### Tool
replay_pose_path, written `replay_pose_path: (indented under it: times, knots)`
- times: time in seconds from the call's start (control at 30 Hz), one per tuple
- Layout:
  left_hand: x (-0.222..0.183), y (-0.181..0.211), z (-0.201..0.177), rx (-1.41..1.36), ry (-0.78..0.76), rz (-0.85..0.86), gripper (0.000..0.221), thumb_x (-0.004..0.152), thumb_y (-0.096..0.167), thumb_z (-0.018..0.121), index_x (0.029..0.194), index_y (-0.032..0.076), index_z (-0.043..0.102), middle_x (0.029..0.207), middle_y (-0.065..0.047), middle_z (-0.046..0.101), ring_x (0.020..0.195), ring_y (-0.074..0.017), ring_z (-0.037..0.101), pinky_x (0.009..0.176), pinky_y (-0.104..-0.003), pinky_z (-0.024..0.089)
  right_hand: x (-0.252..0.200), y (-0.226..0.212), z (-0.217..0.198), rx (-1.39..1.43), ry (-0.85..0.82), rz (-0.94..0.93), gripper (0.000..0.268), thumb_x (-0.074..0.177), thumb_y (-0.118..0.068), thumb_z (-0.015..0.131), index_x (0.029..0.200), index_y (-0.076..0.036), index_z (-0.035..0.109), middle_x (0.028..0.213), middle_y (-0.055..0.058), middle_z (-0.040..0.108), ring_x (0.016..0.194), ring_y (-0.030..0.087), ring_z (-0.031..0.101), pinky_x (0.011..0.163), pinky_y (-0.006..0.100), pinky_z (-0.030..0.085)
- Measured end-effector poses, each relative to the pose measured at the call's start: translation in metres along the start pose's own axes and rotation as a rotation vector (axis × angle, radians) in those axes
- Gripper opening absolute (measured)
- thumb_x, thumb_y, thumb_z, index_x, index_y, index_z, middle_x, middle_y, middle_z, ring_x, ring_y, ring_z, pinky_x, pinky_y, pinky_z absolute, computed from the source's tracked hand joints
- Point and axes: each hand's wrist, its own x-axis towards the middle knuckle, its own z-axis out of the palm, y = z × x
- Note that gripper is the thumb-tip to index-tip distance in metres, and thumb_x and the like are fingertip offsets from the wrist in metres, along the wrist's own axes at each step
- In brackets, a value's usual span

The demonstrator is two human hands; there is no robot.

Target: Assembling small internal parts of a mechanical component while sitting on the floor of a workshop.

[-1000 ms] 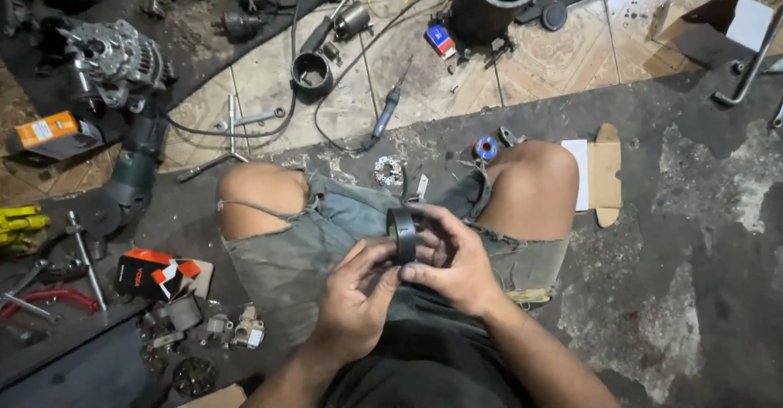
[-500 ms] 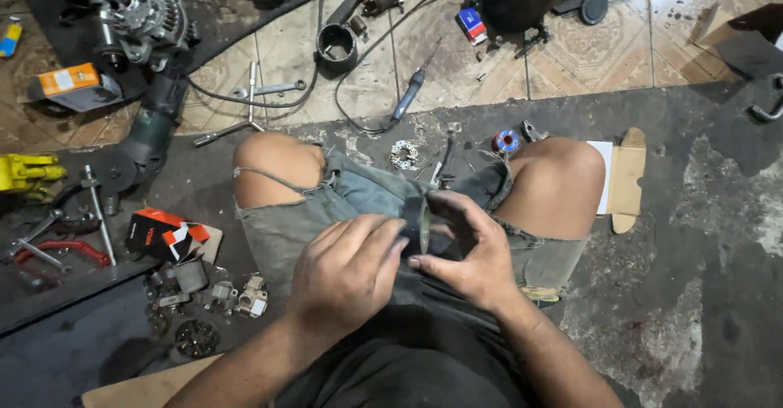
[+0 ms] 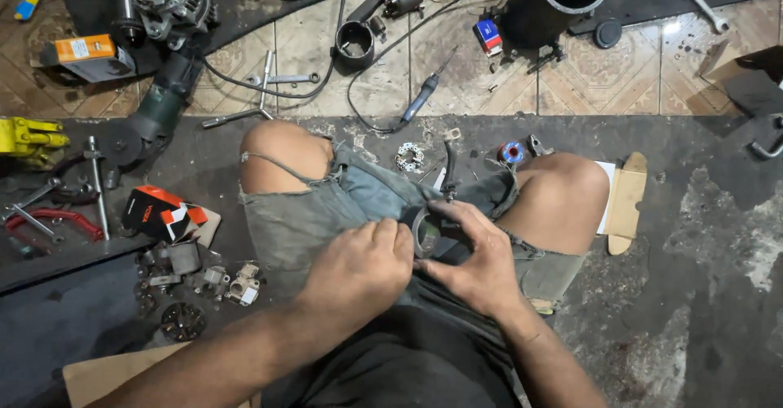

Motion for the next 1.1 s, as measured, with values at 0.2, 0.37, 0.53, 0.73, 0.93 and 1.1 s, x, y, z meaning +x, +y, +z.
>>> replay_pose_path:
  times: [0.2,0.37,0.53,0.73,0.93,1.1]
  knots:
    - [-0.004,-0.011,0.035,-0.086,0.116,0.113,0.019,0.092,0.007,0.053,0.099,-0.002,0.067,0.069,-0.007,0.056,0.058,-0.024,0.064,0.045,-0.032,0.05,0.004,0.007,0.003,-0.005,0.091,0.053,0.075,0.049,-0.013,0.099,0.119,-0.009,0.075,0.112,0.015,0.077,0.109,0.037,0.073,0.086,0.046,0.063]
    - [-0.003,-0.006,0.049,-0.07,0.178,0.105,0.021,0.092,0.006,0.052,0.103,-0.003,0.067,0.072,-0.009,0.056,0.059,-0.0248,0.065,0.046,-0.032,0.052,0.003,0.016,0.005,0.103,0.113,0.164,0.076,0.046,-0.006,0.099,0.119,-0.009,0.077,0.109,0.016,0.078,0.104,0.033,0.075,0.083,0.038,0.065]
    - [-0.001,0.012,0.034,-0.035,0.105,-0.051,0.028,0.084,0.011,0.062,0.109,-0.001,0.063,0.091,-0.011,0.062,0.067,-0.0224,0.063,0.054,-0.035,0.053,0.002,0.011,-0.004,-0.019,0.056,0.106,0.076,0.054,-0.014,0.093,0.126,-0.005,0.069,0.121,0.007,0.073,0.109,0.021,0.071,0.098,0.032,0.054]
    - [-0.009,0.013,0.051,-0.02,0.013,-0.018,0.028,0.084,0.013,0.061,0.109,0.001,0.063,0.089,-0.01,0.061,0.063,-0.0233,0.063,0.05,-0.037,0.053,-0.002,0.013,-0.009,-0.018,0.028,0.062,0.077,0.055,-0.011,0.09,0.128,-0.006,0.067,0.123,0.008,0.072,0.108,0.024,0.071,0.095,0.033,0.054]
    - [-0.009,0.008,0.057,0.027,0.057,0.064,0.031,0.085,0.015,0.061,0.112,0.002,0.064,0.093,-0.009,0.063,0.067,-0.0208,0.064,0.054,-0.034,0.054,-0.004,0.014,-0.013,0.047,0.024,0.054,0.072,0.057,-0.018,0.089,0.125,-0.004,0.068,0.115,0.007,0.075,0.1,0.022,0.072,0.09,0.032,0.055]
    - [-0.006,0.001,0.052,-0.032,0.123,0.159,0.037,0.082,0.013,0.063,0.115,-0.003,0.063,0.107,-0.017,0.066,0.075,-0.0231,0.065,0.061,-0.033,0.054,-0.003,0.009,-0.015,0.037,0.029,0.082,0.071,0.055,-0.014,0.088,0.122,-0.005,0.07,0.113,0.005,0.076,0.097,0.021,0.073,0.089,0.032,0.056]
